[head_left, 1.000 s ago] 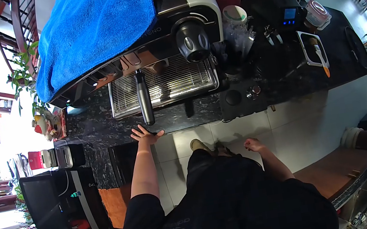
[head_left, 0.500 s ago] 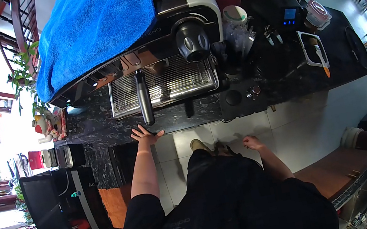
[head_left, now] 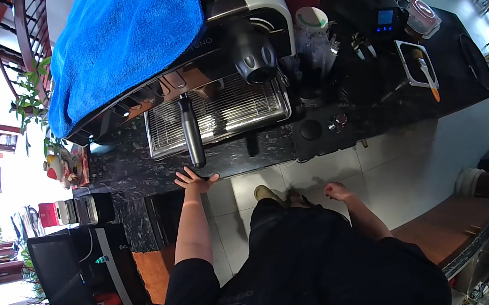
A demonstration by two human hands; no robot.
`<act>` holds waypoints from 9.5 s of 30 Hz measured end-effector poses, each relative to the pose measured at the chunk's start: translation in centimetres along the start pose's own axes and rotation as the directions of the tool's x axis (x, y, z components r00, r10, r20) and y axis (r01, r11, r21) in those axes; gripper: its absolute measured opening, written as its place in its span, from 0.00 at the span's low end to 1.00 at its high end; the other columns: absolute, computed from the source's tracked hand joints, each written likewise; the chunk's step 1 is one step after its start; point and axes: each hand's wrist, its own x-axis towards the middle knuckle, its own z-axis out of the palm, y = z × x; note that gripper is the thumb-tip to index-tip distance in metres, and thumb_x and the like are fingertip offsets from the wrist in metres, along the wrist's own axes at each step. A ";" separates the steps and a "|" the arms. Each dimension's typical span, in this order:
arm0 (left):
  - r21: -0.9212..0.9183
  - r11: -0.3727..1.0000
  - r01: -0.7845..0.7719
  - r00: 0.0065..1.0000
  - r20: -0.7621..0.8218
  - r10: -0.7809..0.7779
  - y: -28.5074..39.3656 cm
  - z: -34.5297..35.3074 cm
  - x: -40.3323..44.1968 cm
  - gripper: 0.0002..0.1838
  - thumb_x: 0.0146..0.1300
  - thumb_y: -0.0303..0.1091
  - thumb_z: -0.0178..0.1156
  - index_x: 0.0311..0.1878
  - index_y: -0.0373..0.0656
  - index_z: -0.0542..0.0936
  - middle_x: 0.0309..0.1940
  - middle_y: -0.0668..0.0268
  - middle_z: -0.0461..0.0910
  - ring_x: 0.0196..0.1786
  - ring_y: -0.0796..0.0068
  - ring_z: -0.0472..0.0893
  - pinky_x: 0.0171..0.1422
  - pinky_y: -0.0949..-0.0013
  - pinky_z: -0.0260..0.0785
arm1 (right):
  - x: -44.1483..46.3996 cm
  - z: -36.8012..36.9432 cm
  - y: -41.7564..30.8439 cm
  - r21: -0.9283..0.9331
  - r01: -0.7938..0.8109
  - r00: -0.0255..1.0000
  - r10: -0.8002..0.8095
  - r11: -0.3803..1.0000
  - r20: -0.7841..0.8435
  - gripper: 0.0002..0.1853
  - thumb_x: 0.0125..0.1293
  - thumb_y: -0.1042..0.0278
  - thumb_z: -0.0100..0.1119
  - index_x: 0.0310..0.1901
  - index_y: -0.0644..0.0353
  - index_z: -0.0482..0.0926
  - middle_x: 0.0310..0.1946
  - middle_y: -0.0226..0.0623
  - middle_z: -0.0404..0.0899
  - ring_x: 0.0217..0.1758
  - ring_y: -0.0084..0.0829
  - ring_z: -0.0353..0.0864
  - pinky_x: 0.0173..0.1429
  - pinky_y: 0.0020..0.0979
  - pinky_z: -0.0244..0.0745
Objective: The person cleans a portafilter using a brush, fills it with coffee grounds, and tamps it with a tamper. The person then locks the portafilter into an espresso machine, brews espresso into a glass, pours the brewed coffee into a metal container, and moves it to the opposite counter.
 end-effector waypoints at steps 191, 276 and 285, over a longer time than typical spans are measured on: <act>-0.319 0.239 -0.917 0.386 -0.862 0.329 -0.7 -0.5 -19.1 0.42 0.37 0.38 0.76 0.58 0.42 0.67 0.53 0.57 0.72 0.58 0.56 0.70 0.62 0.58 0.62 | -5.9 -6.6 -43.0 -0.358 0.650 0.360 -0.687 0.670 -0.632 0.17 0.58 0.68 0.64 0.48 0.63 0.76 0.42 0.44 0.78 0.33 0.35 0.78 0.39 0.31 0.73; -0.283 0.130 -0.950 0.305 -0.929 0.209 6.3 -6.1 -17.1 0.41 0.36 0.43 0.75 0.57 0.42 0.70 0.47 0.58 0.75 0.52 0.55 0.73 0.61 0.55 0.60 | -17.8 -9.6 -47.7 -0.781 0.611 0.413 -0.792 -0.126 0.450 0.07 0.57 0.65 0.59 0.30 0.59 0.80 0.28 0.32 0.77 0.37 0.34 0.73 0.45 0.33 0.72; -0.258 0.160 -0.953 0.277 -0.955 0.105 5.7 -5.6 -18.0 0.42 0.35 0.45 0.76 0.57 0.43 0.70 0.47 0.59 0.75 0.53 0.57 0.72 0.61 0.57 0.59 | -18.2 -7.1 -48.1 -0.803 0.534 0.337 -0.805 -0.264 0.488 0.06 0.54 0.62 0.62 0.27 0.54 0.80 0.26 0.26 0.76 0.40 0.27 0.70 0.45 0.29 0.66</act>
